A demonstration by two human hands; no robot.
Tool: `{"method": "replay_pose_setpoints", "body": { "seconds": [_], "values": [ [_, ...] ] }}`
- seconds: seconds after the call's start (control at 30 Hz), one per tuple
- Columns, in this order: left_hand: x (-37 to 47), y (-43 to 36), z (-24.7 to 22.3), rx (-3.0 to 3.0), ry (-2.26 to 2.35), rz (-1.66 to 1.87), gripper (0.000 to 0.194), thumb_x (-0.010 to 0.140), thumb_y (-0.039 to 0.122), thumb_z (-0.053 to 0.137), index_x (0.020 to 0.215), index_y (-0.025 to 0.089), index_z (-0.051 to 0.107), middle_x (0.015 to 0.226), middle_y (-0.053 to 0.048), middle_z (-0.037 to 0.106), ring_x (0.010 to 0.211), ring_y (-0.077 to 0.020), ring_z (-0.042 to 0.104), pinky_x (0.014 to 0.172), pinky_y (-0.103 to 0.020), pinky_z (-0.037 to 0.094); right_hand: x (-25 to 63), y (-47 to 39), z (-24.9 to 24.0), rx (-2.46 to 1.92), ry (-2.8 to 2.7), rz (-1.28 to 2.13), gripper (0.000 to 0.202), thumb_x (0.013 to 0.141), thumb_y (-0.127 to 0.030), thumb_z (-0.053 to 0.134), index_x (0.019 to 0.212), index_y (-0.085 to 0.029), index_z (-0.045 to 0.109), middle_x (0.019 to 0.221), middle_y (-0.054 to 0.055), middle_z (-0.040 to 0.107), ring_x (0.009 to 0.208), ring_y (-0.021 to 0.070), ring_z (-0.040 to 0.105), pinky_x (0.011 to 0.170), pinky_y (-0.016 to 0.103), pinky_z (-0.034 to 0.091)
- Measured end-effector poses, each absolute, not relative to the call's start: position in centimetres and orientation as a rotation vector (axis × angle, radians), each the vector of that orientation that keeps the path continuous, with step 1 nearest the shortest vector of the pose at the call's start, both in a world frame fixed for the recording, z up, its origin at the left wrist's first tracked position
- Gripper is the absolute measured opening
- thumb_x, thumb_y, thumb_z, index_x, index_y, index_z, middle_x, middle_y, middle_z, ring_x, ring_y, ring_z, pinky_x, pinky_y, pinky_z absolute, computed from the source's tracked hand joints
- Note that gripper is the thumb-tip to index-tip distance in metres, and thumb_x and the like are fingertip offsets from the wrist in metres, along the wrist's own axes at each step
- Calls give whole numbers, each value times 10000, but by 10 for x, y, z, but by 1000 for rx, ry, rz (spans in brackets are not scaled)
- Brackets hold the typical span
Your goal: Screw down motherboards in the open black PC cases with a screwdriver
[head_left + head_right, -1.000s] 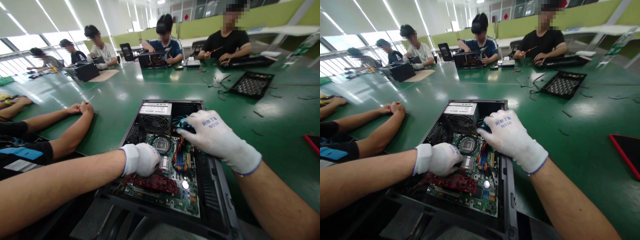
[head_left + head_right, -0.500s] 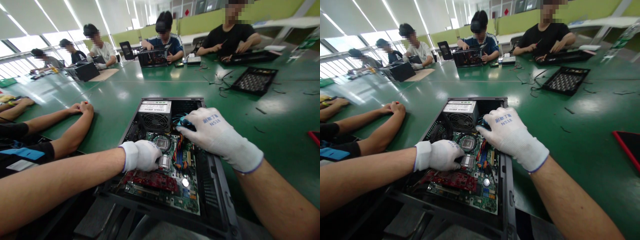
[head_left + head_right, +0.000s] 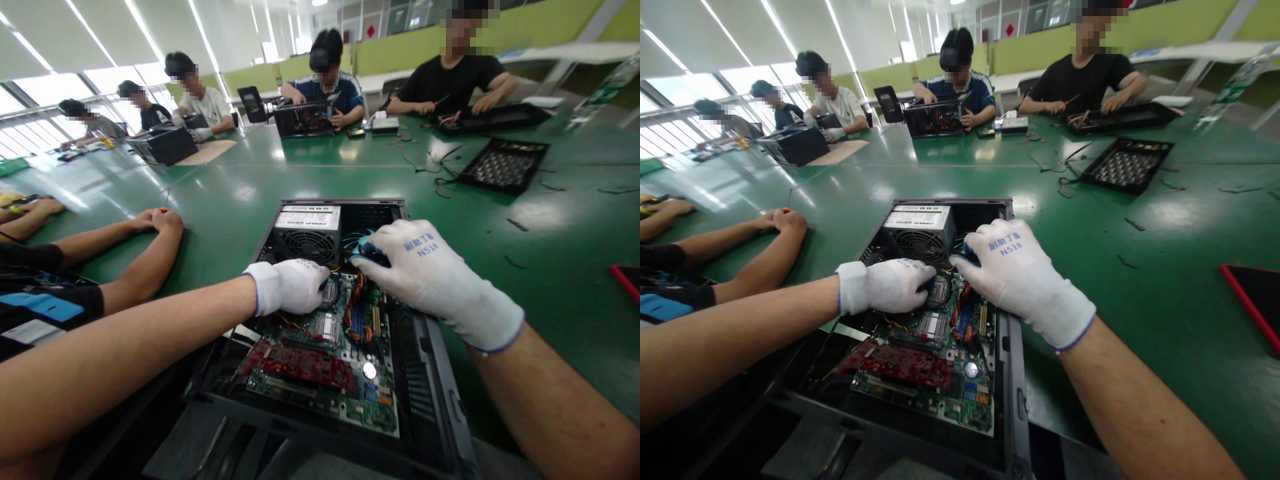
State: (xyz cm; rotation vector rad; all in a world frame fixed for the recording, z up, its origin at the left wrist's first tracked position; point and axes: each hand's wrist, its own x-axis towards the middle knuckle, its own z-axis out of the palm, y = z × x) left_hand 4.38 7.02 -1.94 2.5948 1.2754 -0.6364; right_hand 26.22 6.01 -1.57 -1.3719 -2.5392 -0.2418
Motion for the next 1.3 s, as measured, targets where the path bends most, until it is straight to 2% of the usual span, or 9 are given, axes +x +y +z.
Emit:
{"method": "replay_pose_setpoints", "body": {
  "seconds": [0.27, 0.43, 0.53, 0.67, 0.9, 1.3],
  "values": [
    [57, 94, -55, 2611, 1137, -753, 533, 797, 184, 682, 1316, 110, 581, 1317, -197, 661, 1189, -321, 664, 993, -382, 538, 262, 60, -15, -1380, -2533, -211, 416, 1003, -512, 465, 950, -175, 703, 930, 108, 718, 898, 256, 601, 797, 359, 326],
    [54, 94, -60, 2632, 1130, -699, 594, 774, 158, 704, 1348, 125, 553, 1307, -189, 656, 1159, -318, 673, 968, -387, 552, 262, 59, -15, -1379, -2530, -190, 413, 1006, -512, 464, 969, -180, 707, 941, 102, 713, 921, 263, 603, 810, 362, 327],
    [53, 91, -53, 2640, 1183, -718, 569, 805, 180, 689, 1354, 118, 551, 1279, -192, 655, 1111, -323, 690, 918, -389, 570, 262, 59, -15, -1387, -2533, -182, 412, 1005, -514, 466, 952, -182, 705, 934, 102, 710, 920, 264, 602, 812, 364, 324],
    [52, 93, -51, 2666, 1241, -698, 510, 818, 225, 696, 1306, 119, 593, 1265, -197, 667, 1131, -332, 681, 955, -403, 556, 262, 59, -15, -1380, -2522, -180, 410, 1001, -517, 473, 972, -185, 712, 933, 101, 713, 925, 267, 601, 814, 366, 324],
    [56, 102, -56, 2595, 1279, -789, 396, 778, 276, 733, 1153, 162, 674, 1157, -139, 733, 1076, -301, 705, 944, -367, 560, 262, 60, -17, -1372, -2512, -171, 395, 994, -510, 486, 959, -186, 710, 938, 102, 721, 915, 265, 601, 812, 367, 325],
    [58, 100, -57, 2651, 1160, -676, 443, 817, 258, 704, 1248, 176, 642, 1226, -132, 718, 1122, -292, 692, 978, -361, 548, 261, 58, -14, -1398, -2530, -157, 406, 1006, -510, 467, 981, -186, 710, 945, 104, 715, 944, 272, 613, 832, 370, 336]
  ]
}}
